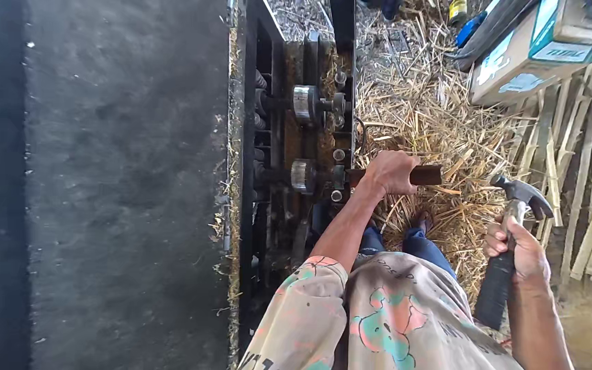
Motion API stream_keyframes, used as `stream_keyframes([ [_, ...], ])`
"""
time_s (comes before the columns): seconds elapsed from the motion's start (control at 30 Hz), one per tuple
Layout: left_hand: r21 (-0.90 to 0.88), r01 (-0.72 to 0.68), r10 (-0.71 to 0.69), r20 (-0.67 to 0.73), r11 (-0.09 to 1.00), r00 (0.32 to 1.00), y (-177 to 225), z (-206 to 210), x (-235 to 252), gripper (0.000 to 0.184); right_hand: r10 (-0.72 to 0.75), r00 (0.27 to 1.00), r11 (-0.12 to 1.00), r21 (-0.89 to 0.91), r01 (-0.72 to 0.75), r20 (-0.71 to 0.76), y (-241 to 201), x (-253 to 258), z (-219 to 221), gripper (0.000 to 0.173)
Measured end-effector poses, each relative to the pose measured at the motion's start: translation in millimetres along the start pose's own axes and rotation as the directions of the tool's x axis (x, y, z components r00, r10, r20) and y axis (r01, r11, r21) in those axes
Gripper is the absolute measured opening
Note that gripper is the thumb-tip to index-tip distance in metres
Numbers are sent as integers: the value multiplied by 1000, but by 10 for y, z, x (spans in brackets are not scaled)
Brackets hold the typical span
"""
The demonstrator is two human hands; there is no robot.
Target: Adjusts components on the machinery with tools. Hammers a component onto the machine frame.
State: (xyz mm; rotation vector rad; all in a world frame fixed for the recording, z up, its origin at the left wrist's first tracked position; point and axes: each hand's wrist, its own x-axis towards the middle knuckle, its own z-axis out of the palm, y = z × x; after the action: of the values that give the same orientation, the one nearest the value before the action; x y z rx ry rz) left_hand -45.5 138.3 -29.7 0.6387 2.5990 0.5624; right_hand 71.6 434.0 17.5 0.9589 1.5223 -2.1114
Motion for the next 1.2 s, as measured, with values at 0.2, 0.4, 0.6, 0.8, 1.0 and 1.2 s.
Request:
stream_keyframes([
  [0.2,24,-35,36,-47,999,998,-16,77,-6,45,175,968,977,-151,-148,180,179,-25,316,26],
  [0.4,9,-27,28,-17,1000,999,-36,10,-16,45,55,986,997,40,-62,155,57,31,99,35],
  [0.6,46,-36,36,3,998,999,-13,56,-31,42,57,987,998,21,-61,151,75,-19,78,37],
  [0.8,36,-84,84,10,996,996,-3,27,-100,48,322,889,940,-218,-261,324,392,-95,505,33],
  [1.0,39,-105,106,-8,994,994,24,50,-184,47,300,923,952,-146,-271,243,422,-59,408,34],
  [1.2,95,-89,84,53,992,995,66,96,-153,46,226,954,973,-97,-210,198,204,-64,150,38],
])
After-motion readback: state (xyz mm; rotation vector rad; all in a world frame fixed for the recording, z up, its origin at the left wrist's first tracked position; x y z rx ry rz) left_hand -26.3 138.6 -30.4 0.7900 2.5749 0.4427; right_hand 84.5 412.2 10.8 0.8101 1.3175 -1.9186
